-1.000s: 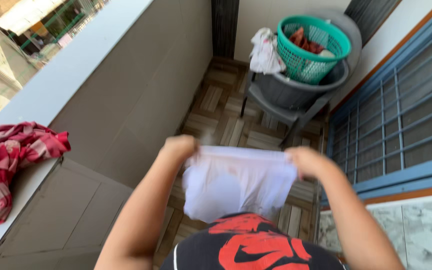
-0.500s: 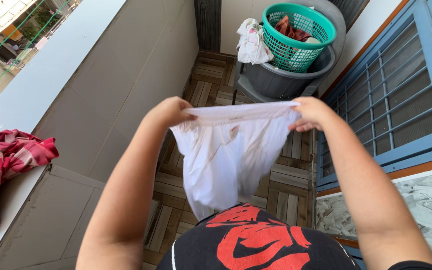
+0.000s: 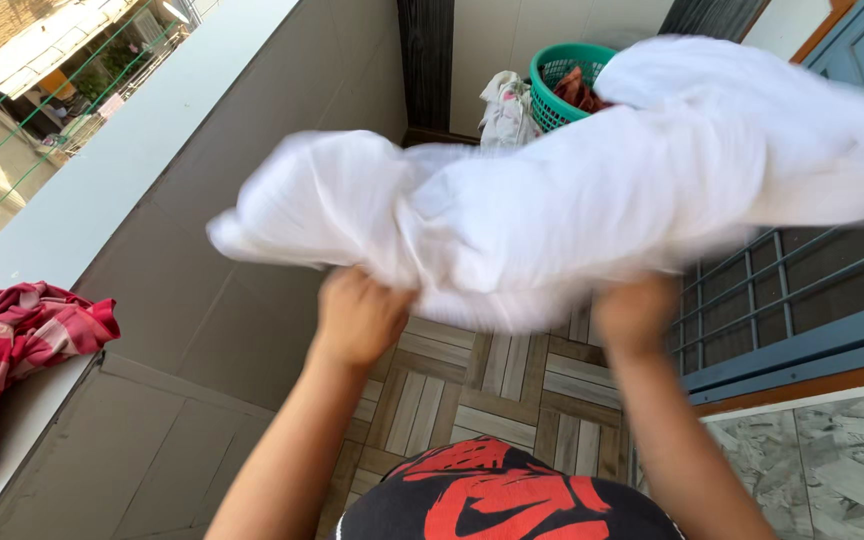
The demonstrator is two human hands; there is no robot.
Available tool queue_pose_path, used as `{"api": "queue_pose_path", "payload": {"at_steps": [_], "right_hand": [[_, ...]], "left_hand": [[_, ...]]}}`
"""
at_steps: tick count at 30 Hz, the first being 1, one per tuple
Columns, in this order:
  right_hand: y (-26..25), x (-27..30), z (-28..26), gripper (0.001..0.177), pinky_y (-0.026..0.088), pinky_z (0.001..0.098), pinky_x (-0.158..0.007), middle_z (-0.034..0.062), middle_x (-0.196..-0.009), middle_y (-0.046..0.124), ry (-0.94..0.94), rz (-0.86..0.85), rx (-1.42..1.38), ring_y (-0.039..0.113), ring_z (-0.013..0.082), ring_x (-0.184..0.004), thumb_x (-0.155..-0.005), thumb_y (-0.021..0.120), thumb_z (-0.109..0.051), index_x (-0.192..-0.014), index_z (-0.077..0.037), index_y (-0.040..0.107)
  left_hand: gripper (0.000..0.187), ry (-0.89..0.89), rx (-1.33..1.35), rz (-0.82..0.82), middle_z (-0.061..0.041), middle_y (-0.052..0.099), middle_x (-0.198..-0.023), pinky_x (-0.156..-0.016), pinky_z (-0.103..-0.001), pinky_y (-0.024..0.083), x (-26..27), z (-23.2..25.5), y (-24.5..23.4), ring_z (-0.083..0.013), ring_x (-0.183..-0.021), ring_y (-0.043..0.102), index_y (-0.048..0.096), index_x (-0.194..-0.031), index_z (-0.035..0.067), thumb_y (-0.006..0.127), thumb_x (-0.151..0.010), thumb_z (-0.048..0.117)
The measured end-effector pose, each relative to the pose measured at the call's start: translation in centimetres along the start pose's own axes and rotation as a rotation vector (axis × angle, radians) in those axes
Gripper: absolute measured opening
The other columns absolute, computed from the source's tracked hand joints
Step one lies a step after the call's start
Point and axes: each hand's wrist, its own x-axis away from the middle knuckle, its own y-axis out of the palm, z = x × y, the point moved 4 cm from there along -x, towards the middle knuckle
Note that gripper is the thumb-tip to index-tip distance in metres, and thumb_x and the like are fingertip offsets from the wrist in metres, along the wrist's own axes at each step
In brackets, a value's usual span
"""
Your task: The person removes wet clothes from a top-loading washing machine, shakes them out, and hangs them on a clothesline using clothespins. Items handled include a white shirt, red shorts, a purple towel, and purple shorts.
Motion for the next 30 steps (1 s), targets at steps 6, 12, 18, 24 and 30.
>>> {"api": "queue_pose_path", "payload": {"at_steps": [6, 12, 18, 24, 30], "right_hand": [[5.5, 7.9, 8.7, 0.021, 0.055, 0.0406, -0.071, 0.0099, -0.093, 0.079, 0.252, -1.031, 0.180, 0.068, 0.0190, -0.075, -0.093, 0.060, -0.016, -0.103, -0.011, 0.078], [-3.8, -1.6, 0.5, 0.021, 0.050, 0.0242, -0.070, -0.0009, -0.083, 0.068, -0.131, -0.376, -0.447, 0.060, 0.0065, -0.077, -0.090, 0.057, -0.004, -0.106, -0.004, 0.069], [-6.4, -4.7, -7.2, 0.014, 0.049, 0.0244, -0.070, 0.0033, -0.091, 0.070, 0.002, -0.254, -1.173, 0.063, 0.0091, -0.079, -0.100, 0.057, -0.007, -0.103, 0.002, 0.068], [-5.5, -7.5, -1.0, 0.054, 0.051, 0.0295, -0.090, 0.0066, -0.110, 0.064, -0.217, -0.365, -1.331, 0.063, 0.0152, -0.103, -0.097, 0.069, -0.035, -0.134, 0.000, 0.052], [11.4, 1.3, 4.0, 0.108, 0.038, 0.0381, -0.120, 0.0071, -0.126, 0.055, -0.250, -0.779, -0.887, 0.052, 0.0201, -0.126, -0.054, 0.092, -0.062, -0.134, 0.001, 0.053]], "left_hand": [[0.048, -0.287, 0.269, -1.271, -0.013, 0.070, -0.129, -0.099, -0.042, 0.053, 9.4, -2.6, 9.7, -0.0312, -0.114, 0.068, 0.065, -0.136, 0.017, 0.071, -0.091, 0.033], [0.046, -0.292, 0.097, -0.951, -0.009, 0.067, -0.127, -0.097, -0.060, 0.042, 1.0, -4.0, 4.0, -0.0334, -0.123, 0.057, 0.077, -0.123, 0.028, 0.080, -0.078, 0.037], [0.063, -0.116, 1.182, -0.748, -0.008, 0.070, -0.121, -0.097, -0.033, 0.048, 1.2, 6.1, 6.7, -0.0192, -0.113, 0.062, 0.059, -0.136, 0.012, 0.083, -0.080, 0.030], [0.022, -0.193, 1.349, -0.385, -0.003, 0.073, -0.102, -0.087, -0.028, 0.054, -0.4, 5.6, 4.2, -0.0092, -0.096, 0.065, 0.074, -0.113, 0.002, 0.068, -0.100, 0.019], [0.023, -0.397, 0.905, -0.240, -0.010, 0.078, -0.086, -0.076, -0.033, 0.058, -3.4, 7.7, -5.6, -0.0183, -0.076, 0.075, 0.079, -0.105, 0.008, 0.067, -0.087, 0.015]]}}
